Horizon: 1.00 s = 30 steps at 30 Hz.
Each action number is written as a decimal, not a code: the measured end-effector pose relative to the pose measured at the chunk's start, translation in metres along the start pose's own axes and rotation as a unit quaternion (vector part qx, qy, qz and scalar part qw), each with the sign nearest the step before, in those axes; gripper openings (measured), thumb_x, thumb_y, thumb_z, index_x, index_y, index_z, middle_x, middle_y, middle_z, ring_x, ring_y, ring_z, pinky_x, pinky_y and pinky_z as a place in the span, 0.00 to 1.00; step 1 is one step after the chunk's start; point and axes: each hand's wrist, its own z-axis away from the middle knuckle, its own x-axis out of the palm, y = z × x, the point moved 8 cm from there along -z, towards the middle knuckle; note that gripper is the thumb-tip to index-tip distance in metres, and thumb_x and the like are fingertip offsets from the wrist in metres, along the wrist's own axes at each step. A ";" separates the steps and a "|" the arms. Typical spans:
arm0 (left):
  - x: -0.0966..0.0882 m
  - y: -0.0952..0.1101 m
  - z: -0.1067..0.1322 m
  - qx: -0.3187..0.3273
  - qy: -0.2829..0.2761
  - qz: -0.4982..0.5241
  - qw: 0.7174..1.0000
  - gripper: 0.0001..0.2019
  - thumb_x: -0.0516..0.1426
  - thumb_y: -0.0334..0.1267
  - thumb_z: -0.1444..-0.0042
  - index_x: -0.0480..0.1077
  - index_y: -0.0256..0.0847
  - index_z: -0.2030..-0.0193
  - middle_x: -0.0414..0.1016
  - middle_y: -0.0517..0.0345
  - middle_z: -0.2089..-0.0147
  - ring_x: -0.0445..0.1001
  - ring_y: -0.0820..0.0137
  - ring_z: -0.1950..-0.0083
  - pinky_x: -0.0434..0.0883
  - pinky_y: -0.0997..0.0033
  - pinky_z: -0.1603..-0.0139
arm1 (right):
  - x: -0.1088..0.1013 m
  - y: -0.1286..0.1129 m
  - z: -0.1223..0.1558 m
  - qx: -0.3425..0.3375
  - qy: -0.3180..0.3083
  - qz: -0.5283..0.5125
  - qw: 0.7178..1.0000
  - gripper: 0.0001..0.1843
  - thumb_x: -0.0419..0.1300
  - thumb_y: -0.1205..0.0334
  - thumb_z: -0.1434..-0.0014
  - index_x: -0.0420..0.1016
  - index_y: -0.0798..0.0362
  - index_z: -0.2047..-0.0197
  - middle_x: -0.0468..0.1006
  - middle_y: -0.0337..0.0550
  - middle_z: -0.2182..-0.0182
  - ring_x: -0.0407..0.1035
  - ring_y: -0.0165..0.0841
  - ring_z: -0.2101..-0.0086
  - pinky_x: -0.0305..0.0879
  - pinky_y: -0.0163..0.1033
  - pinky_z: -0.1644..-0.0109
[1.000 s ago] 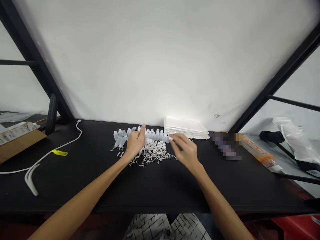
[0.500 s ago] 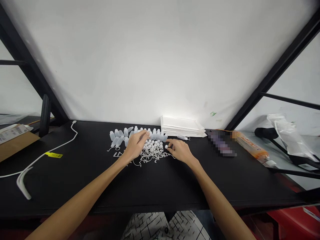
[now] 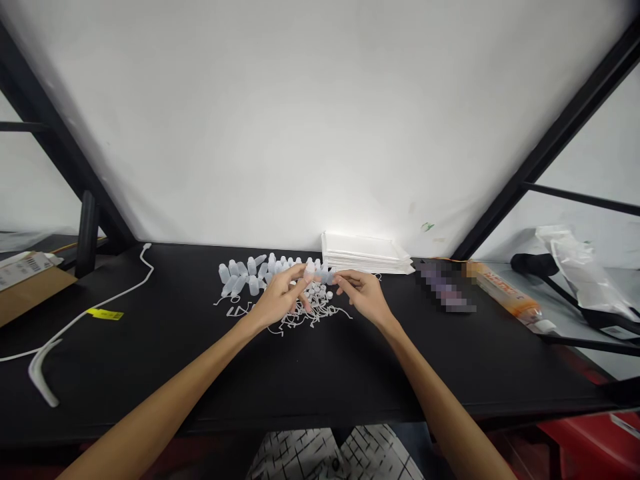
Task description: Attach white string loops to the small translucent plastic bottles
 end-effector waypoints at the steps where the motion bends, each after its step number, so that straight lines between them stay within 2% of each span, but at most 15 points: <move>1: 0.003 0.001 0.000 -0.007 -0.010 0.030 0.999 0.22 0.52 0.50 0.38 0.63 0.36 0.45 0.71 0.41 0.49 0.77 0.70 0.75 0.64 0.76 0.85 | 0.001 -0.003 0.001 -0.004 0.002 -0.034 0.999 0.16 0.57 0.53 0.40 0.77 0.55 0.57 0.81 0.47 0.65 0.75 0.34 0.70 0.67 0.34 0.75; 5: 0.012 0.002 0.002 -0.028 -0.045 0.088 0.995 0.25 0.54 0.51 0.40 0.64 0.35 0.43 0.67 0.35 0.41 0.80 0.65 0.70 0.69 0.77 0.84 | 0.010 -0.011 0.003 -0.018 -0.016 -0.092 0.995 0.21 0.59 0.51 0.41 0.73 0.54 0.48 0.79 0.49 0.59 0.75 0.34 0.68 0.65 0.31 0.79; 9: 0.018 -0.003 0.003 -0.035 -0.071 0.084 0.993 0.26 0.53 0.51 0.39 0.63 0.36 0.40 0.67 0.35 0.42 0.81 0.63 0.68 0.70 0.78 0.83 | 0.016 -0.020 0.007 -0.062 -0.020 -0.073 0.995 0.18 0.59 0.54 0.40 0.75 0.50 0.48 0.74 0.49 0.52 0.74 0.31 0.68 0.66 0.30 0.79; 12: 0.020 -0.004 0.004 -0.024 -0.074 0.061 0.995 0.26 0.52 0.51 0.38 0.63 0.37 0.39 0.69 0.37 0.42 0.81 0.65 0.69 0.70 0.78 0.83 | 0.016 -0.027 0.009 -0.088 -0.014 -0.057 0.994 0.16 0.59 0.56 0.39 0.76 0.48 0.50 0.73 0.48 0.52 0.73 0.30 0.68 0.63 0.29 0.81; 16: 0.020 -0.002 0.005 -0.014 -0.067 0.017 0.997 0.23 0.51 0.50 0.38 0.67 0.37 0.42 0.75 0.44 0.52 0.80 0.65 0.67 0.71 0.77 0.80 | 0.014 -0.034 0.010 -0.106 -0.013 -0.069 0.992 0.11 0.58 0.57 0.39 0.79 0.50 0.56 0.75 0.46 0.58 0.71 0.27 0.74 0.63 0.31 0.79; 19: 0.021 0.000 0.006 -0.016 -0.072 0.004 0.997 0.20 0.51 0.50 0.37 0.69 0.37 0.48 0.76 0.50 0.61 0.77 0.69 0.73 0.70 0.76 0.80 | 0.011 -0.037 0.011 -0.118 -0.004 -0.048 0.992 0.09 0.57 0.59 0.38 0.79 0.52 0.62 0.76 0.44 0.63 0.69 0.26 0.77 0.65 0.33 0.75; 23: 0.027 0.001 0.008 -0.029 -0.104 0.069 0.992 0.18 0.50 0.51 0.37 0.68 0.35 0.64 0.70 0.59 0.74 0.71 0.75 0.83 0.67 0.77 0.83 | 0.008 -0.044 0.015 -0.151 0.033 0.046 0.987 0.10 0.54 0.62 0.36 0.76 0.52 0.65 0.76 0.42 0.66 0.67 0.26 0.76 0.64 0.34 0.71; 25: 0.030 0.001 0.008 -0.042 -0.120 0.116 0.985 0.19 0.50 0.51 0.36 0.66 0.35 0.67 0.66 0.62 0.78 0.69 0.75 0.85 0.65 0.78 0.84 | 0.006 -0.048 0.017 -0.170 0.067 0.085 0.979 0.10 0.53 0.62 0.36 0.76 0.52 0.65 0.76 0.42 0.67 0.67 0.28 0.74 0.64 0.34 0.70; 30: 0.034 0.002 0.007 -0.057 -0.130 0.189 0.972 0.17 0.52 0.49 0.37 0.67 0.35 0.63 0.70 0.57 0.67 0.70 0.78 0.85 0.62 0.79 0.86 | 0.001 -0.052 0.021 -0.200 0.145 0.150 0.957 0.11 0.51 0.63 0.35 0.75 0.52 0.64 0.77 0.44 0.66 0.70 0.30 0.70 0.63 0.35 0.67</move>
